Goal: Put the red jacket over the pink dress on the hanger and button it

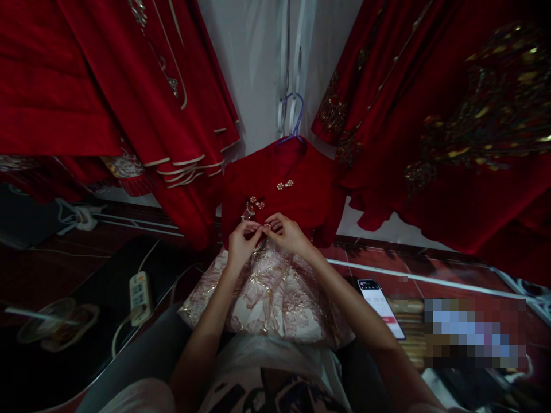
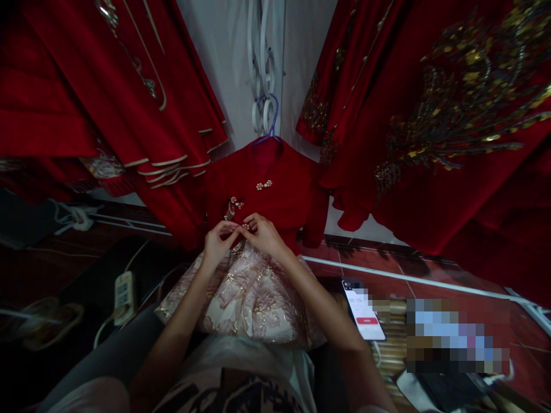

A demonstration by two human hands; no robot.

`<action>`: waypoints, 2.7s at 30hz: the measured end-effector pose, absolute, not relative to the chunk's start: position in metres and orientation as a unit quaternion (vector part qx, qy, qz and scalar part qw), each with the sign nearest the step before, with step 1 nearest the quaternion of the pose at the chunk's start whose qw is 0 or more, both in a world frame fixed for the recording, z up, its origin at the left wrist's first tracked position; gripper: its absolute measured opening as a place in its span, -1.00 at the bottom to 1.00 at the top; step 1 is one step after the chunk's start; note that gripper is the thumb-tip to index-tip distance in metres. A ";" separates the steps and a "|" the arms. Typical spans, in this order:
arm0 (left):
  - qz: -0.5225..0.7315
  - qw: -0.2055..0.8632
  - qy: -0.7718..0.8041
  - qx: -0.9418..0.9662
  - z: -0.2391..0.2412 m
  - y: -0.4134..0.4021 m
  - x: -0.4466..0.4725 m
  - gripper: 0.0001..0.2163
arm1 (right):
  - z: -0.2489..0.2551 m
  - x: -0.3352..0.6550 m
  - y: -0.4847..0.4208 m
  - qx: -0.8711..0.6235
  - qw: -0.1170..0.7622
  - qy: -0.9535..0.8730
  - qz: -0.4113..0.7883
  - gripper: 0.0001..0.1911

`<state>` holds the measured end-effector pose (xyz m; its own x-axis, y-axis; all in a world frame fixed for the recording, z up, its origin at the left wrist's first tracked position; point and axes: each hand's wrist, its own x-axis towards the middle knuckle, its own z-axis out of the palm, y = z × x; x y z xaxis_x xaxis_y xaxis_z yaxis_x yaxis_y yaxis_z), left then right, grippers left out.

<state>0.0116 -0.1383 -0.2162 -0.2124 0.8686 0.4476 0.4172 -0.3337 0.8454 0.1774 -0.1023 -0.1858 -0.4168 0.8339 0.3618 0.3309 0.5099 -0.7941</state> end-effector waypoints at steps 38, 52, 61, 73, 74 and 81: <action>0.546 0.226 0.527 0.611 -0.226 -0.135 0.006 -0.78 | -0.206 0.170 -0.096 -0.397 0.416 -0.698 0.426 -0.85; 0.544 0.196 0.559 0.595 -0.215 -0.139 0.014 -0.78 | -0.214 0.168 -0.100 -0.407 0.437 -0.672 0.439 -0.80; 0.542 0.121 0.542 0.631 -0.196 -0.096 -0.008 -0.73 | -0.193 0.200 -0.103 -0.345 0.350 -0.727 0.480 -0.79; 0.272 -0.015 0.458 0.846 -0.156 -0.058 -0.035 -0.80 | -0.166 0.223 -0.109 -0.322 0.332 -0.740 0.488 -0.79; 0.278 0.001 0.455 0.846 -0.155 -0.056 -0.035 -0.82 | -0.166 0.223 -0.109 -0.322 0.333 -0.740 0.487 -0.80; 0.435 0.146 0.480 0.748 -0.163 -0.055 -0.029 -0.81 | -0.170 0.223 -0.106 -0.320 0.347 -0.731 0.493 -0.79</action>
<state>-0.0288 -0.0545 -0.1625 0.1607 0.8445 0.5109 0.5901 -0.4971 0.6361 0.2231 -0.1061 -0.1704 -0.5543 0.8099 0.1919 0.1252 0.3091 -0.9428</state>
